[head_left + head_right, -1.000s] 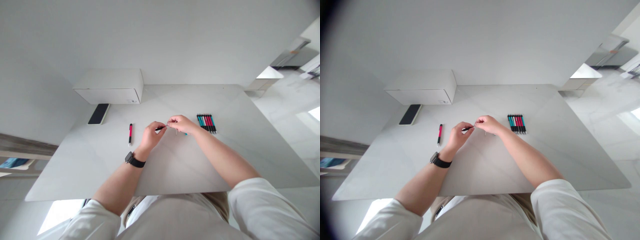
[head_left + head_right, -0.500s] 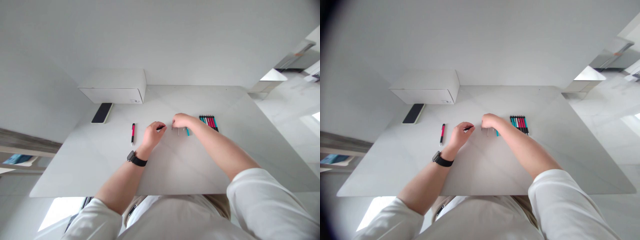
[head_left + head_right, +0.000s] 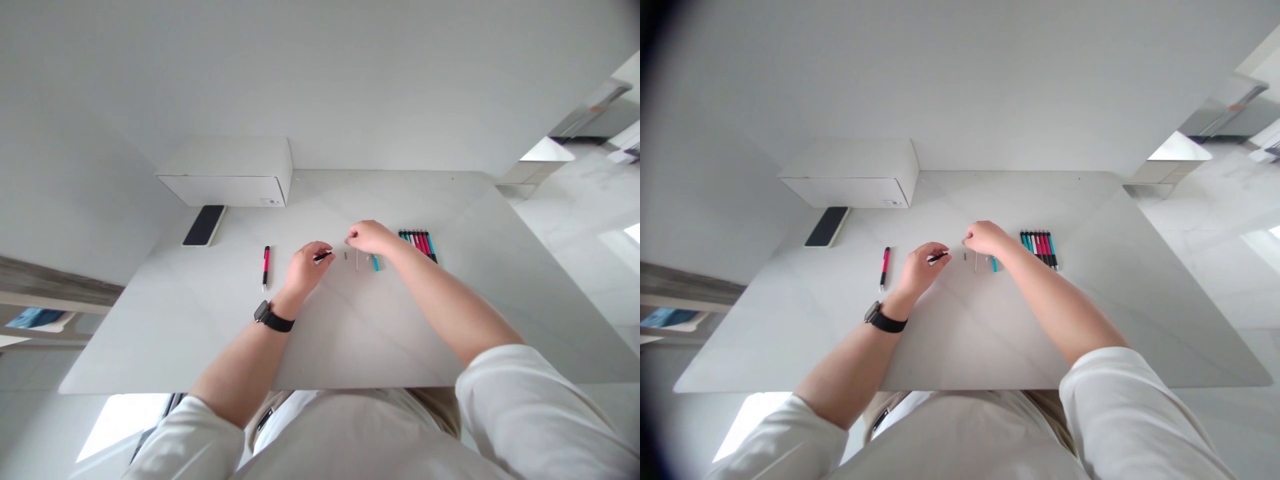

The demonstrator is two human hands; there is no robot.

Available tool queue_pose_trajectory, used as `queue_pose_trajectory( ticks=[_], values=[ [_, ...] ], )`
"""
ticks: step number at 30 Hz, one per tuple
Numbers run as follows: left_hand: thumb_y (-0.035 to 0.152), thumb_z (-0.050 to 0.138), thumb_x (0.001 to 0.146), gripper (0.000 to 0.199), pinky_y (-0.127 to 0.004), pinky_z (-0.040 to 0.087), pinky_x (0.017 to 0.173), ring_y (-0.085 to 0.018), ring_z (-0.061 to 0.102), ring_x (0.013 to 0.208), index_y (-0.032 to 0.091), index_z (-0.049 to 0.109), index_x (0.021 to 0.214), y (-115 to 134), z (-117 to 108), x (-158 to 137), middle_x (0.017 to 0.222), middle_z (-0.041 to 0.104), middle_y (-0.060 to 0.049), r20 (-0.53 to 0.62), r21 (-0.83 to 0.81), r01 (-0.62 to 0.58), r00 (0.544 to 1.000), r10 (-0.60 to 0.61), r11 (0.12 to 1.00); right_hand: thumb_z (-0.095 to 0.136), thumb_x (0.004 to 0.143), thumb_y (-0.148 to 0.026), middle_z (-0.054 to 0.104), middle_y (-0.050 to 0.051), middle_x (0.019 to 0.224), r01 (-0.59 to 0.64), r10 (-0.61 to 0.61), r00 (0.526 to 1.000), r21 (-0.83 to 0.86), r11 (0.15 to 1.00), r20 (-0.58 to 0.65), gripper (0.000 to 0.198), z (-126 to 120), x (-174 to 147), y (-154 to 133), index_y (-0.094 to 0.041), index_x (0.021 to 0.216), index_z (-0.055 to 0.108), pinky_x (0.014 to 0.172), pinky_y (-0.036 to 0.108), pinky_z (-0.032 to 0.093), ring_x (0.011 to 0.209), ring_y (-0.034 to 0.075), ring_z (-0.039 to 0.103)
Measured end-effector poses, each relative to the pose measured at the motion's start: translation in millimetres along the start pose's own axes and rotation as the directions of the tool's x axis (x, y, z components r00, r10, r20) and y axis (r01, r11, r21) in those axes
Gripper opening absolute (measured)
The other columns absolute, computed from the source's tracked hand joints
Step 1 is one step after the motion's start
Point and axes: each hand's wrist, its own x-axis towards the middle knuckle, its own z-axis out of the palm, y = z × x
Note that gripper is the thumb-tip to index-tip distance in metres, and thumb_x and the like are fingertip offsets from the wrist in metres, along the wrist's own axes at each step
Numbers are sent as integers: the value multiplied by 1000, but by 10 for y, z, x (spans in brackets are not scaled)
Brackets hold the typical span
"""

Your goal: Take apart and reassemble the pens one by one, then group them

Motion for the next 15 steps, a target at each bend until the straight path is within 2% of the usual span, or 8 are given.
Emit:
queue_pose_trajectory(
  ticks=[3,6,10,15],
  values=[
    [30,76,90,31,-36,58,87,-20,72,90,27,69,120,54,-18,-23,97,76,-3,30,45,-69,997,68,997,63,92,-41,77,4,94,98,-68,980,160,982,-185,22,33,-337,101,-24,94,77,73,29,43,80,18,64],
    [29,80,89,43,-43,52,98,-23,71,95,28,64,130,124,-40,-49,97,76,-3,71,133,-184,982,176,974,61,93,-43,75,3,96,142,-55,950,266,954,-308,24,195,-698,148,-23,99,75,73,28,44,74,16,61],
    [32,79,90,43,-45,48,102,-24,69,95,29,64,131,200,-47,-78,98,76,-4,153,153,-306,947,283,940,60,94,-48,73,2,89,96,-11,975,374,922,-223,29,442,-960,148,-23,96,75,70,28,43,73,17,61],
    [35,76,93,39,-46,46,106,-24,69,96,29,65,130,234,-33,-93,100,77,-4,201,131,-369,919,339,920,58,96,-52,73,1,86,58,-10,995,470,881,-104,34,596,-960,96,-23,98,76,68,28,42,73,17,61]
  ],
)
